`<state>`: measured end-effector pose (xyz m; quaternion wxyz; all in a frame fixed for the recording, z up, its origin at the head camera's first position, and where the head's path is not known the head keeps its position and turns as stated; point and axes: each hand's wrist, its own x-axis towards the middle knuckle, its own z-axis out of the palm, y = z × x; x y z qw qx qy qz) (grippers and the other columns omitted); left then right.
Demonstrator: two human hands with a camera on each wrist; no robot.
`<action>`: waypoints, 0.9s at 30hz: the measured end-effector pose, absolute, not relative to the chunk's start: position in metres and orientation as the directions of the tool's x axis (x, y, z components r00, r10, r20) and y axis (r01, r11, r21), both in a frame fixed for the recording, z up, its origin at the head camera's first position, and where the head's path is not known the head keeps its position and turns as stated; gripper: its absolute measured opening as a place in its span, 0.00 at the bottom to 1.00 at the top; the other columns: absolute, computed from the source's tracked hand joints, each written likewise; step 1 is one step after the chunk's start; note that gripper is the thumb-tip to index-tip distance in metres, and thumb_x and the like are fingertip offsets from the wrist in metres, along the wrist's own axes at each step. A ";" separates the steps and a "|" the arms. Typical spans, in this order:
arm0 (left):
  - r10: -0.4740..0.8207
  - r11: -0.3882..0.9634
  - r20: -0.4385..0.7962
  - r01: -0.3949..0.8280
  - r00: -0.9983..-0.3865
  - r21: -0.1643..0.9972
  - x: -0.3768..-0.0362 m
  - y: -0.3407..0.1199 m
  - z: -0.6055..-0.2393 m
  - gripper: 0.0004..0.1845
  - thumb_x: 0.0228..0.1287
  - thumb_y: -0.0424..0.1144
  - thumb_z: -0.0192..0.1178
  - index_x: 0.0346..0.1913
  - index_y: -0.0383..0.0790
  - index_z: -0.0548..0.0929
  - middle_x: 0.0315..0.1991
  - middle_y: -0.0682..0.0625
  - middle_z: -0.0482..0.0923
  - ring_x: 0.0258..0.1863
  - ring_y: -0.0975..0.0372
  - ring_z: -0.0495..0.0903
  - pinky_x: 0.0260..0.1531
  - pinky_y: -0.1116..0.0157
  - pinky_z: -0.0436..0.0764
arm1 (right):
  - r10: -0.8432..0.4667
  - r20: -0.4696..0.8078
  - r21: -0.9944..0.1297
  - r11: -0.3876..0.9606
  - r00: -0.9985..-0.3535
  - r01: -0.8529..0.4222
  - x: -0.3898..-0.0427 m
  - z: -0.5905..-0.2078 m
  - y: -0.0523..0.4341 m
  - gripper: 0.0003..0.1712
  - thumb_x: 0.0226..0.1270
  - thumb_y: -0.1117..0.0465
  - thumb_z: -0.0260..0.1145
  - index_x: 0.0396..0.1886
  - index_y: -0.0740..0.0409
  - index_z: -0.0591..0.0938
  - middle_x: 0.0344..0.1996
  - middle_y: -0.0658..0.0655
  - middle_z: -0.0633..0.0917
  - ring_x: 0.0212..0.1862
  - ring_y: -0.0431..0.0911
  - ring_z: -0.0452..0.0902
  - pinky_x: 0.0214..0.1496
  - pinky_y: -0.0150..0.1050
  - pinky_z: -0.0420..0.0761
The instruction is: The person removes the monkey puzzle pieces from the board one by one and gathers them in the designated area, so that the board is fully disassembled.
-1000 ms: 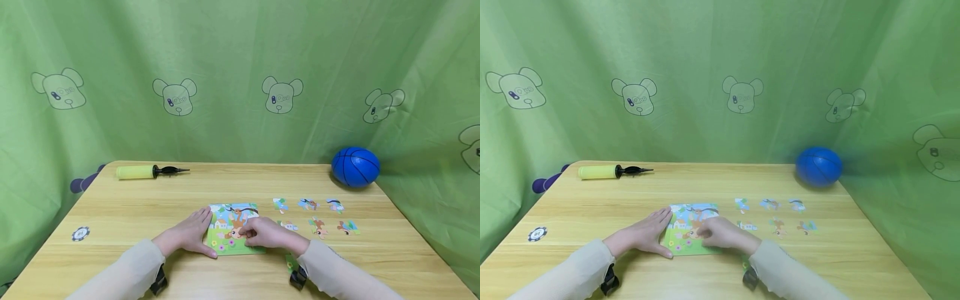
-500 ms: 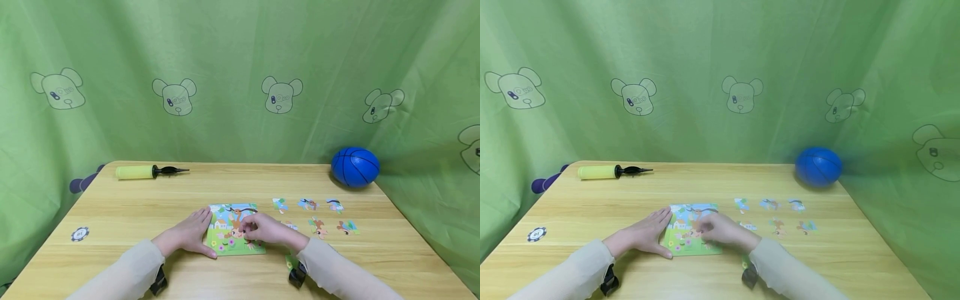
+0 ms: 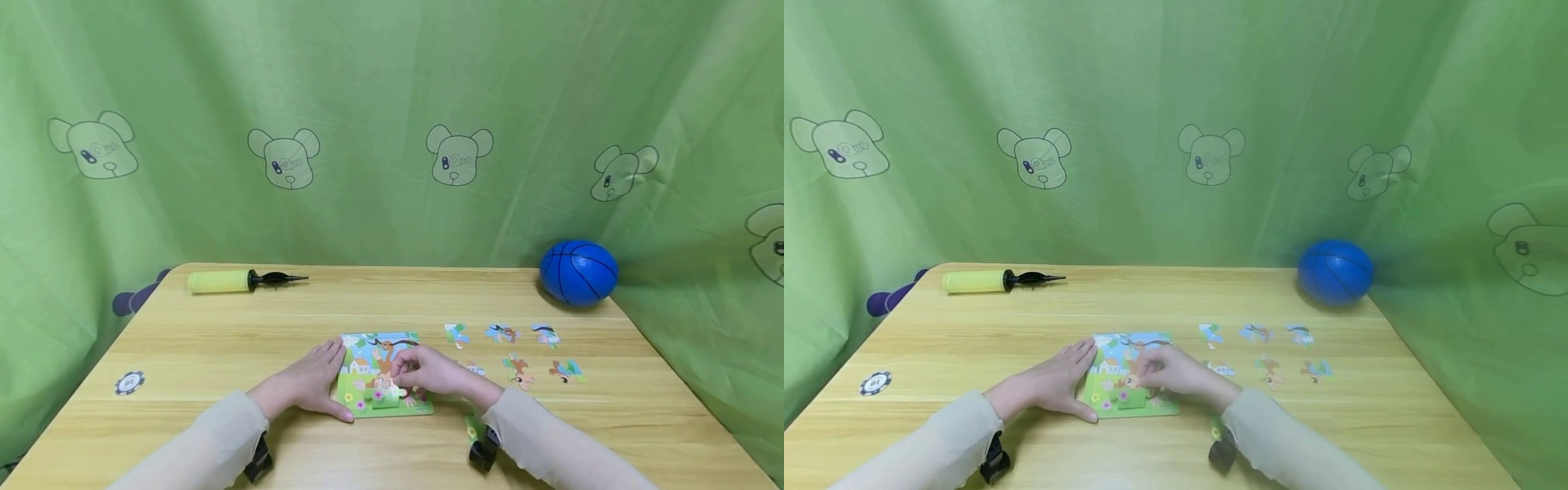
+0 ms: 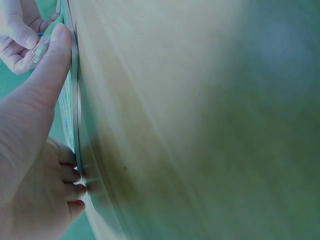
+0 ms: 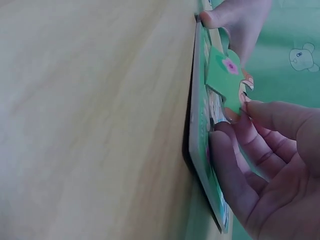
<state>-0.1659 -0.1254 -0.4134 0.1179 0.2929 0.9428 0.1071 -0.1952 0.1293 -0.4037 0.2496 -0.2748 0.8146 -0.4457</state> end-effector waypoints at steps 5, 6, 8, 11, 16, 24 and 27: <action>0.579 0.805 -0.161 0.530 -0.799 0.267 -0.166 -0.125 -0.413 0.64 0.41 0.73 0.58 0.68 0.24 0.49 0.69 0.32 0.41 0.68 0.44 0.43 0.66 0.54 0.47 | -0.672 -0.164 -0.897 0.405 -0.722 -0.174 -0.194 -0.402 0.134 0.04 0.63 0.66 0.62 0.32 0.64 0.78 0.24 0.56 0.78 0.26 0.47 0.77 0.24 0.42 0.82; 0.580 0.805 -0.160 0.531 -0.798 0.266 -0.166 -0.126 -0.413 0.64 0.41 0.73 0.57 0.68 0.24 0.49 0.69 0.32 0.41 0.68 0.44 0.43 0.66 0.54 0.47 | -0.669 -0.165 -0.900 0.403 -0.725 -0.167 -0.194 -0.402 0.136 0.04 0.63 0.66 0.62 0.32 0.64 0.78 0.24 0.56 0.79 0.26 0.47 0.77 0.25 0.42 0.82; 0.582 0.803 -0.160 0.533 -0.797 0.266 -0.167 -0.126 -0.413 0.64 0.41 0.73 0.57 0.68 0.24 0.49 0.69 0.32 0.41 0.68 0.44 0.43 0.66 0.54 0.47 | -0.661 -0.167 -0.901 0.403 -0.732 -0.159 -0.193 -0.401 0.141 0.04 0.62 0.66 0.63 0.32 0.64 0.78 0.24 0.57 0.79 0.26 0.47 0.77 0.26 0.42 0.82; 0.583 0.802 -0.158 0.534 -0.797 0.267 -0.167 -0.126 -0.414 0.65 0.41 0.74 0.57 0.68 0.24 0.49 0.69 0.32 0.41 0.68 0.45 0.43 0.66 0.54 0.47 | -0.647 -0.163 -0.896 0.413 -0.745 -0.163 -0.193 -0.398 0.152 0.05 0.61 0.65 0.64 0.32 0.64 0.78 0.24 0.57 0.78 0.26 0.47 0.76 0.27 0.42 0.82; 0.582 0.801 -0.151 0.533 -0.799 0.272 -0.167 -0.126 -0.415 0.65 0.40 0.73 0.57 0.68 0.24 0.49 0.69 0.31 0.41 0.68 0.44 0.43 0.66 0.54 0.47 | -0.641 -0.151 -0.883 0.430 -0.753 -0.189 -0.195 -0.393 0.177 0.07 0.61 0.64 0.63 0.32 0.65 0.78 0.23 0.55 0.77 0.26 0.45 0.73 0.26 0.39 0.80; 0.582 0.801 -0.152 0.530 -0.799 0.277 -0.167 -0.127 -0.416 0.65 0.40 0.74 0.57 0.68 0.24 0.49 0.69 0.32 0.41 0.68 0.44 0.43 0.66 0.54 0.47 | -0.644 -0.203 -0.881 0.448 -0.738 -0.149 -0.197 -0.384 0.227 0.07 0.64 0.65 0.60 0.34 0.68 0.77 0.26 0.58 0.78 0.26 0.46 0.74 0.26 0.35 0.78; 0.582 0.801 -0.154 0.530 -0.799 0.277 -0.167 -0.127 -0.416 0.65 0.40 0.74 0.57 0.68 0.24 0.49 0.69 0.32 0.41 0.68 0.44 0.43 0.66 0.54 0.47 | -0.659 -0.221 -0.886 0.444 -0.719 -0.134 -0.198 -0.385 0.247 0.07 0.63 0.66 0.60 0.34 0.69 0.76 0.26 0.57 0.78 0.25 0.44 0.73 0.25 0.33 0.77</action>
